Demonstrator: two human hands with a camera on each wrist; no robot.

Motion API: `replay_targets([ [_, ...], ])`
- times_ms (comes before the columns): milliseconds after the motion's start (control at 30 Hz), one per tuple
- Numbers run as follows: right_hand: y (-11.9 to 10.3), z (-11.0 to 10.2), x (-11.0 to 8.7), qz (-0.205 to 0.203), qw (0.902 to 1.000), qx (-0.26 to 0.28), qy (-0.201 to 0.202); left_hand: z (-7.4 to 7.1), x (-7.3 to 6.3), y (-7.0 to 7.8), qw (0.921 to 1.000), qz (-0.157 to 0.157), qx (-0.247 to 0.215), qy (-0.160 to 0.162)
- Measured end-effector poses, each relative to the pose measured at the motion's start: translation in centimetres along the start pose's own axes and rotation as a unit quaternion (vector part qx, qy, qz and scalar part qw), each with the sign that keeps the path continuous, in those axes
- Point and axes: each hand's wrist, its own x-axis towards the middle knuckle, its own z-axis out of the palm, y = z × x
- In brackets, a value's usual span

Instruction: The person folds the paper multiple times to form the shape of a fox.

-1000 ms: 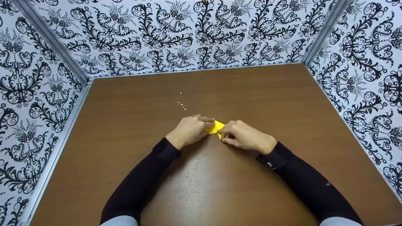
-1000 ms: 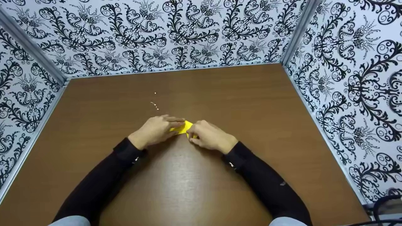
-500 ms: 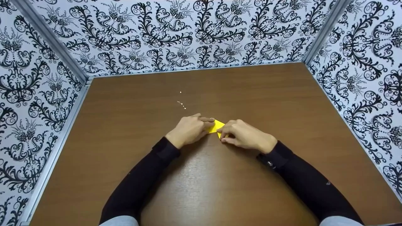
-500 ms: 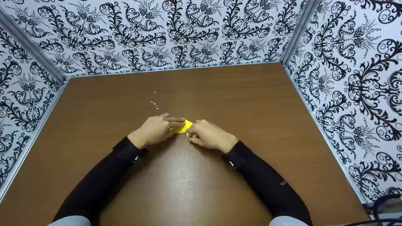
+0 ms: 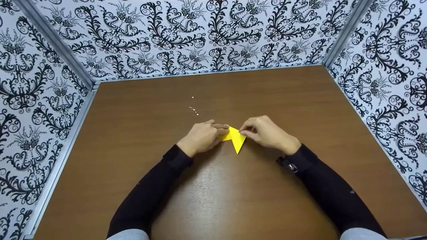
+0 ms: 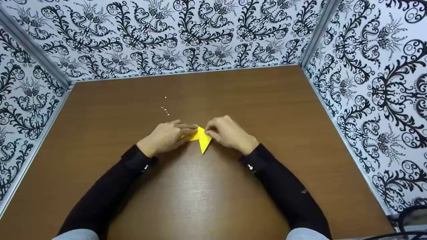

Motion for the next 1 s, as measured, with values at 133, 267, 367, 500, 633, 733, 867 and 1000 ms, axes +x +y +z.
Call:
replay_targets([
  [133,0.8,-0.4,1.2,0.06,0.9982,0.008,0.002,0.0,-0.1,-0.2,1.0,-0.002,-0.002,-0.003],
  [267,1.4,-0.5,3.0,0.091,0.9954,0.013,-0.027,0.0,-0.2,-0.3,0.9999,-0.01,0.004,-0.013],
  [367,1.7,-0.4,4.4,0.096,0.9941,0.007,-0.051,0.1,-0.2,-0.3,0.9997,-0.014,0.006,-0.019],
  [500,2.1,-0.1,6.0,0.11,0.9905,0.012,-0.083,0.1,-0.2,-0.2,0.9998,-0.011,-0.002,-0.016],
  [633,2.3,0.1,6.9,0.134,0.9844,0.033,-0.109,0.1,-0.1,-0.1,0.9999,-0.004,-0.007,-0.008],
  [733,2.4,0.1,7.2,0.152,0.9801,0.045,-0.12,0.1,0.0,0.0,0.9999,-0.003,-0.007,-0.009],
  [867,2.4,0.4,7.4,0.16,0.978,0.049,-0.124,0.1,0.1,0.0,0.9999,-0.005,-0.008,-0.013],
  [1000,2.3,0.5,7.6,0.154,0.98,0.039,-0.12,0.1,0.0,-0.1,0.9999,-0.003,-0.007,-0.007],
])
